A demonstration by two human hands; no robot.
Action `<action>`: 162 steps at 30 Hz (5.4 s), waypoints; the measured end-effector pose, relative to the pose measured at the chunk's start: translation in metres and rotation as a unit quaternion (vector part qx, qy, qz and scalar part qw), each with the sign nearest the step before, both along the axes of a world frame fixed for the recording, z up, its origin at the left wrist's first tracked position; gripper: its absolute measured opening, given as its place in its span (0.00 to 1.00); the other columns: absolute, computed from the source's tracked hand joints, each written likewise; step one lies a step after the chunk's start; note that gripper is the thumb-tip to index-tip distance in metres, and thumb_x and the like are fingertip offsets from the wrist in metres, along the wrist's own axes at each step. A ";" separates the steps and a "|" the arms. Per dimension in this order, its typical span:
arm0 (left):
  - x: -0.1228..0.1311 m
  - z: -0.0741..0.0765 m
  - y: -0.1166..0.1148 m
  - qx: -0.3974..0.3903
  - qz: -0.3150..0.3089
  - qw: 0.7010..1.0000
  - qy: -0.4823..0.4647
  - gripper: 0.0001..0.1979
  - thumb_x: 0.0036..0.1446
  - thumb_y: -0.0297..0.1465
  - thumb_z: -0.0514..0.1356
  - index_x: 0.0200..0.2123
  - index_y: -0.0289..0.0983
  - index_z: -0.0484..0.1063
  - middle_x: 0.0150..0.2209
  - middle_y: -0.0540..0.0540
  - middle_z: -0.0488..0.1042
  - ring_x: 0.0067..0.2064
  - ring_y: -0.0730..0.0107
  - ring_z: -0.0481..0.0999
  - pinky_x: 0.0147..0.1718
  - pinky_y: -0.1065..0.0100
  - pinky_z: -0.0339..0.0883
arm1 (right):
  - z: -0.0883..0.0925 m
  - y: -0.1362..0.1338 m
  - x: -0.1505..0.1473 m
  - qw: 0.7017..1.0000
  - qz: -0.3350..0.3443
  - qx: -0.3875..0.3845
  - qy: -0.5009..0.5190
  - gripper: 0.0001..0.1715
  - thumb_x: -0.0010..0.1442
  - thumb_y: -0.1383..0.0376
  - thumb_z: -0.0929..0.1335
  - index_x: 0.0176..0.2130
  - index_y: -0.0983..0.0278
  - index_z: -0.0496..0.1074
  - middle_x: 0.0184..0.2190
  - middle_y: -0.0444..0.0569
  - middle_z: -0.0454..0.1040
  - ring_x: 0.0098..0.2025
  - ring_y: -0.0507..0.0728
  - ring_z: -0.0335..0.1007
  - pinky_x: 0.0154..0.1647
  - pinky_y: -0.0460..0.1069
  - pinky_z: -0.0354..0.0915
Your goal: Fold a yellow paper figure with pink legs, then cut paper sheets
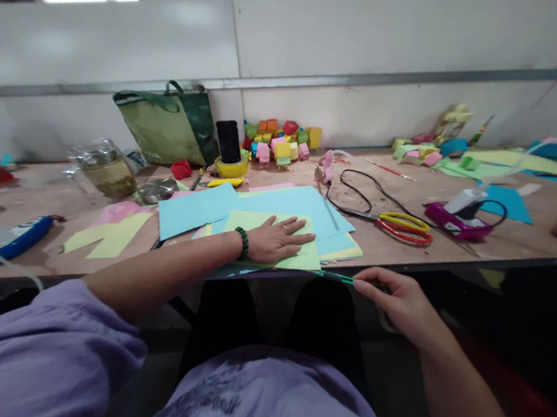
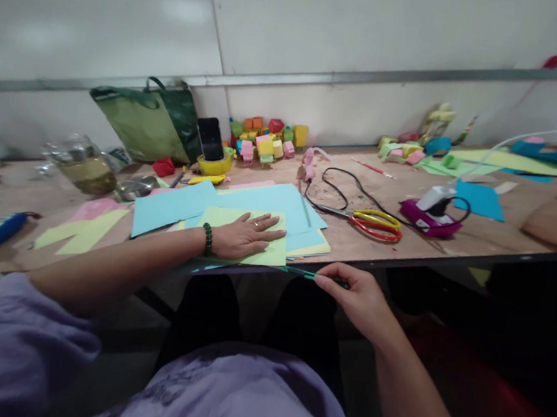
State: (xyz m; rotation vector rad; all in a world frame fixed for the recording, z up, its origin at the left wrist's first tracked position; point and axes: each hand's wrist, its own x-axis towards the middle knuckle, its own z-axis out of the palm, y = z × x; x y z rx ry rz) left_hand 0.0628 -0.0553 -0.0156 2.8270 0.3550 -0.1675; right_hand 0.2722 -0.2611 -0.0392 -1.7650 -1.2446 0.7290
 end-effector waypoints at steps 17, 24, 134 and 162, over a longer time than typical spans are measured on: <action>0.002 0.010 -0.001 -0.004 0.016 1.000 0.002 0.28 0.65 0.47 0.36 0.67 0.50 0.41 0.70 0.44 0.34 0.69 0.56 0.32 0.60 0.38 0.28 | 0.009 -0.009 0.014 1.000 -0.019 -0.012 0.015 0.25 0.46 0.45 0.72 0.28 0.64 0.75 0.21 0.46 0.71 0.21 0.52 0.63 0.18 0.46 0.58; -0.007 0.001 0.004 0.002 0.018 1.000 0.002 0.28 0.65 0.46 0.38 0.67 0.50 0.42 0.70 0.42 0.34 0.69 0.52 0.33 0.60 0.37 0.28 | 0.008 -0.004 0.010 1.000 -0.016 -0.006 0.008 0.24 0.46 0.44 0.71 0.28 0.63 0.76 0.17 0.44 0.68 0.20 0.52 0.63 0.17 0.46 0.56; -0.059 0.004 0.017 0.013 0.050 0.998 0.018 0.28 0.66 0.46 0.38 0.67 0.50 0.42 0.70 0.43 0.34 0.69 0.54 0.33 0.59 0.36 0.28 | 0.003 0.031 -0.076 0.997 0.058 0.033 -0.036 0.20 0.51 0.48 0.70 0.28 0.62 0.77 0.28 0.48 0.78 0.32 0.58 0.72 0.37 0.50 0.65; -0.058 0.003 0.017 0.024 0.041 0.999 0.015 0.27 0.66 0.44 0.39 0.67 0.48 0.42 0.70 0.40 0.35 0.69 0.52 0.35 0.58 0.34 0.32 | -0.001 0.048 -0.105 0.993 0.112 0.024 -0.001 0.16 0.54 0.54 0.68 0.30 0.64 0.76 0.28 0.47 0.78 0.33 0.57 0.71 0.37 0.49 0.64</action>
